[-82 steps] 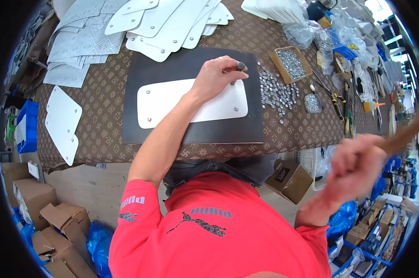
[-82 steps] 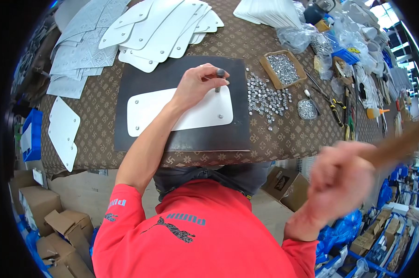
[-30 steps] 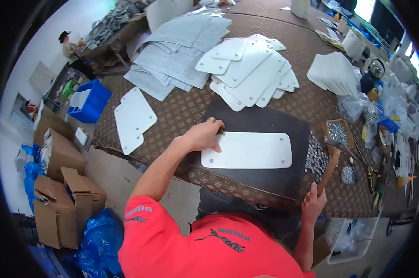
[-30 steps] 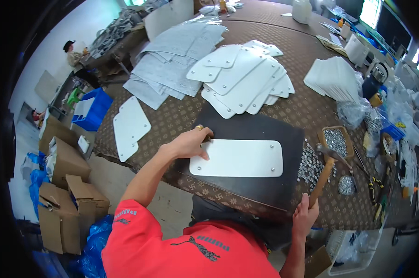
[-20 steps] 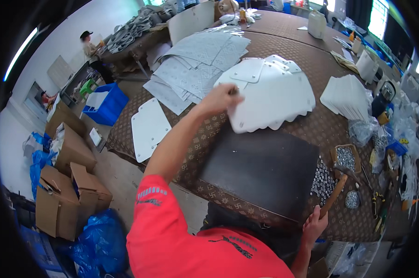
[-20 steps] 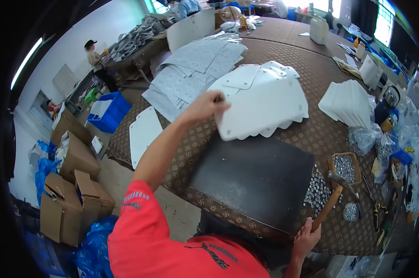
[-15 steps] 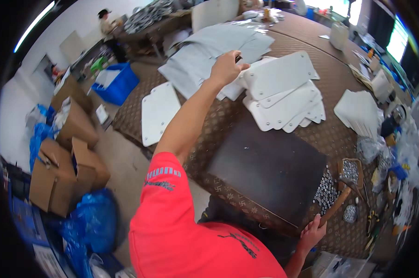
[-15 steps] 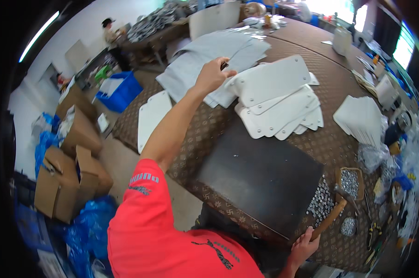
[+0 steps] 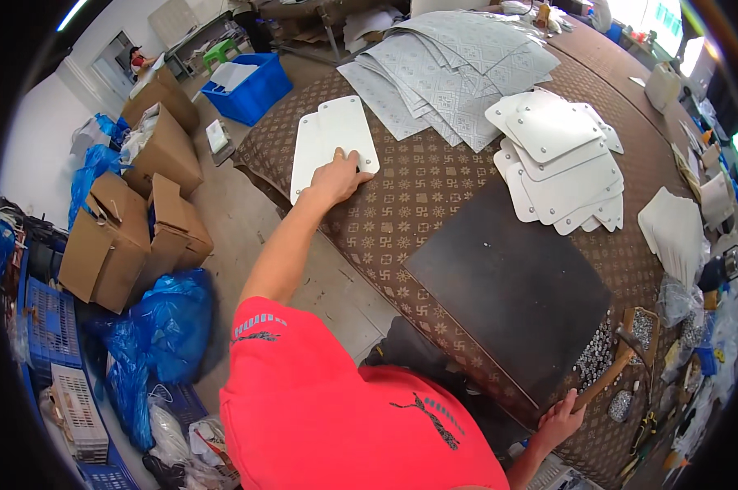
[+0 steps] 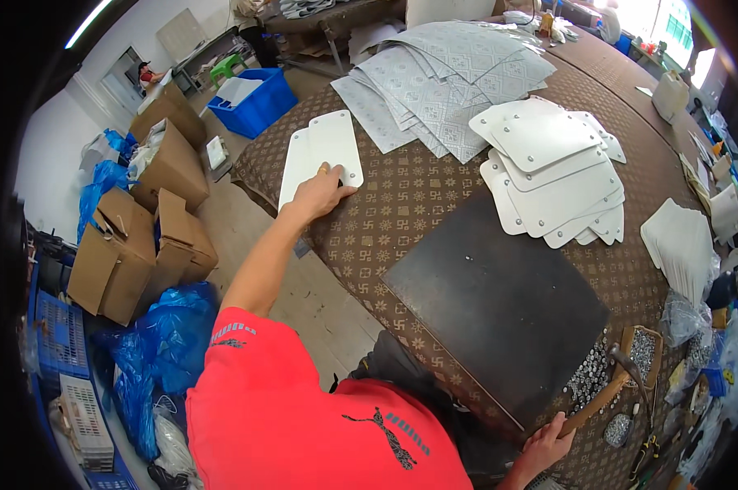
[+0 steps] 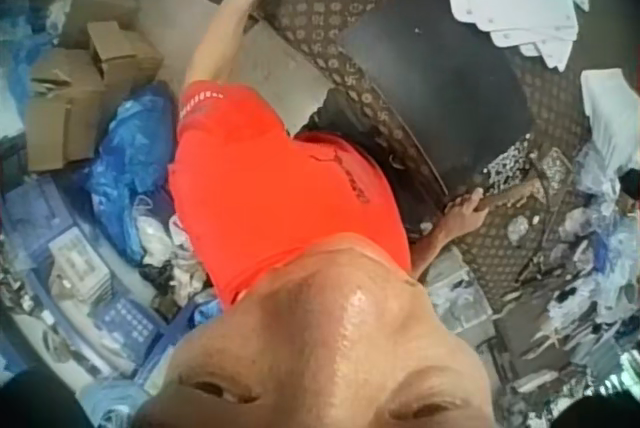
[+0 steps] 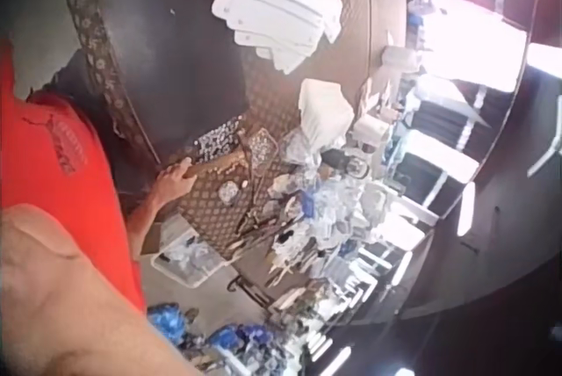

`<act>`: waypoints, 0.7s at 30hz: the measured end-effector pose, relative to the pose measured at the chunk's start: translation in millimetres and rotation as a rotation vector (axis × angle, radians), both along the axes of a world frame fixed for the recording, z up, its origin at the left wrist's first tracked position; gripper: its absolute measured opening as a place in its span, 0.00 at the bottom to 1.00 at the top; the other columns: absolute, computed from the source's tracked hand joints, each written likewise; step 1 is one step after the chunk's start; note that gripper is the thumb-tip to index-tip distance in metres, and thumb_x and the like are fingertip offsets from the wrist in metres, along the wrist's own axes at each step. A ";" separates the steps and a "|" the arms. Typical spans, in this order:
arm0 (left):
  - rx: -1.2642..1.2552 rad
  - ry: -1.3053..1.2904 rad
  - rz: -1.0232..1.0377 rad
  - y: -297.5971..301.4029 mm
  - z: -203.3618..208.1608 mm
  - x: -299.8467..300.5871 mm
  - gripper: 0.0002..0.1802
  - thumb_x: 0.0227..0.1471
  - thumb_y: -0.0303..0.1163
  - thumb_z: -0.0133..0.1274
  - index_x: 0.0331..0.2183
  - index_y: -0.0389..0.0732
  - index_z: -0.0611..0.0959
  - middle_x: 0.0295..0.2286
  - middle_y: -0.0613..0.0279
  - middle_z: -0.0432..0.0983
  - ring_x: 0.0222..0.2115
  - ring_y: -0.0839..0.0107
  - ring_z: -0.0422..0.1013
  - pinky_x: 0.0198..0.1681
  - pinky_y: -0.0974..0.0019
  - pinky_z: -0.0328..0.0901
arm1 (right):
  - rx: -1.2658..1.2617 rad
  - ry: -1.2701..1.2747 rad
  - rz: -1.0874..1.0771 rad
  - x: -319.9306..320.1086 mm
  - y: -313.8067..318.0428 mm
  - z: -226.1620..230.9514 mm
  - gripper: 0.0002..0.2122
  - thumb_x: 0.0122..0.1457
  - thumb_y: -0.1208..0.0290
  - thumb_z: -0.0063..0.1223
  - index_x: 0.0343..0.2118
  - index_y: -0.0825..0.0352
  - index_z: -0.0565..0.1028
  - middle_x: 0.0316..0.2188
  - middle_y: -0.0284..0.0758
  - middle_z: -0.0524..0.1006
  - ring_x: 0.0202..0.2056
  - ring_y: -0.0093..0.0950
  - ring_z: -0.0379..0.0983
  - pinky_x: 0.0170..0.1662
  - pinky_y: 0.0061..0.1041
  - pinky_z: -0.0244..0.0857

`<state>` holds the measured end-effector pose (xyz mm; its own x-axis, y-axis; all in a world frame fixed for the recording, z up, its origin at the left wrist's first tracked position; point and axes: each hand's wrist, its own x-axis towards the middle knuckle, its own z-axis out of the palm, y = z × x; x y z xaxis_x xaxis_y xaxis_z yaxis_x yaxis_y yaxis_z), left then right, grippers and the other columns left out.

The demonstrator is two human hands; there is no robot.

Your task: Hammering small metal rivets into material components for bag assembly.

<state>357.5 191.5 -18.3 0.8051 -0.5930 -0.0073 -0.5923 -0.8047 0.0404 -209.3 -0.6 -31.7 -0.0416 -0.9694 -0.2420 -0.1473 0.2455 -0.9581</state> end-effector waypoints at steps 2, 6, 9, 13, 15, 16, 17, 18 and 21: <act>-0.030 -0.047 -0.029 -2.1 4.6 -8.2 0.22 0.60 0.45 0.52 0.49 0.38 0.75 0.42 0.41 0.74 0.37 0.46 0.78 0.38 0.51 0.73 | 0.011 0.004 -0.018 5.1 1.6 4.7 0.12 0.68 0.62 0.50 0.29 0.57 0.64 0.14 0.17 0.55 0.11 0.09 0.47 0.11 0.16 0.38; 0.178 -0.192 -0.260 -9.4 11.7 -3.4 0.19 0.60 0.41 0.50 0.49 0.43 0.75 0.34 0.47 0.79 0.32 0.47 0.79 0.34 0.52 0.74 | -0.016 -0.035 -0.003 2.9 1.3 3.5 0.10 0.68 0.64 0.50 0.30 0.57 0.65 0.14 0.17 0.56 0.11 0.09 0.48 0.11 0.16 0.39; 0.098 -0.256 -0.208 -12.0 28.5 6.0 0.16 0.59 0.39 0.50 0.47 0.44 0.77 0.31 0.51 0.81 0.32 0.49 0.79 0.34 0.52 0.74 | -0.033 -0.048 0.010 5.8 2.0 3.7 0.09 0.68 0.65 0.50 0.31 0.57 0.66 0.14 0.18 0.56 0.11 0.09 0.49 0.11 0.16 0.39; -0.158 -0.313 -0.106 -9.9 62.4 9.8 0.13 0.59 0.36 0.49 0.44 0.46 0.81 0.37 0.54 0.83 0.36 0.50 0.79 0.35 0.54 0.73 | -0.042 -0.076 0.013 -1.5 1.3 -2.0 0.09 0.68 0.65 0.50 0.31 0.58 0.66 0.14 0.18 0.56 0.11 0.09 0.49 0.11 0.16 0.39; -0.392 -0.387 -0.094 -5.7 85.5 -5.4 0.12 0.59 0.34 0.50 0.43 0.44 0.82 0.37 0.54 0.83 0.36 0.53 0.79 0.36 0.58 0.73 | -0.037 -0.096 0.003 -5.3 2.9 -4.1 0.08 0.68 0.66 0.51 0.31 0.58 0.66 0.14 0.18 0.56 0.11 0.09 0.49 0.10 0.16 0.39; -0.623 -0.438 -0.068 -3.2 98.0 -14.9 0.12 0.60 0.33 0.50 0.43 0.43 0.83 0.38 0.54 0.83 0.36 0.56 0.79 0.38 0.61 0.72 | -0.036 -0.100 -0.002 -6.2 3.6 -4.3 0.08 0.68 0.65 0.51 0.31 0.58 0.66 0.14 0.18 0.56 0.11 0.09 0.50 0.11 0.16 0.40; -0.765 -0.376 -0.107 -1.0 111.9 -24.7 0.12 0.59 0.31 0.51 0.44 0.43 0.83 0.38 0.53 0.82 0.37 0.58 0.79 0.39 0.62 0.71 | -0.033 -0.101 -0.007 -7.8 4.5 -4.0 0.09 0.68 0.65 0.51 0.31 0.58 0.66 0.14 0.18 0.57 0.11 0.09 0.50 0.11 0.16 0.40; -0.902 -0.305 -0.154 -1.7 128.1 -37.1 0.12 0.59 0.29 0.52 0.45 0.42 0.83 0.39 0.53 0.82 0.39 0.60 0.79 0.41 0.64 0.70 | -0.027 -0.101 -0.020 -10.2 6.2 -4.4 0.09 0.68 0.65 0.51 0.31 0.58 0.66 0.14 0.18 0.57 0.11 0.09 0.50 0.11 0.16 0.41; -1.070 -0.189 -0.406 -3.6 157.6 -81.8 0.12 0.57 0.21 0.55 0.44 0.38 0.82 0.40 0.56 0.82 0.39 0.70 0.77 0.42 0.71 0.68 | -0.035 -0.091 -0.037 -13.5 6.7 -6.6 0.09 0.67 0.64 0.52 0.31 0.57 0.67 0.15 0.18 0.58 0.12 0.09 0.51 0.12 0.15 0.42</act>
<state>275.7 187.9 139.4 0.4892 -0.4386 0.7539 -0.8682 -0.1621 0.4690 -222.8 6.0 -38.3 -0.0567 -0.9756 -0.2121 -0.0505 0.2150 -0.9753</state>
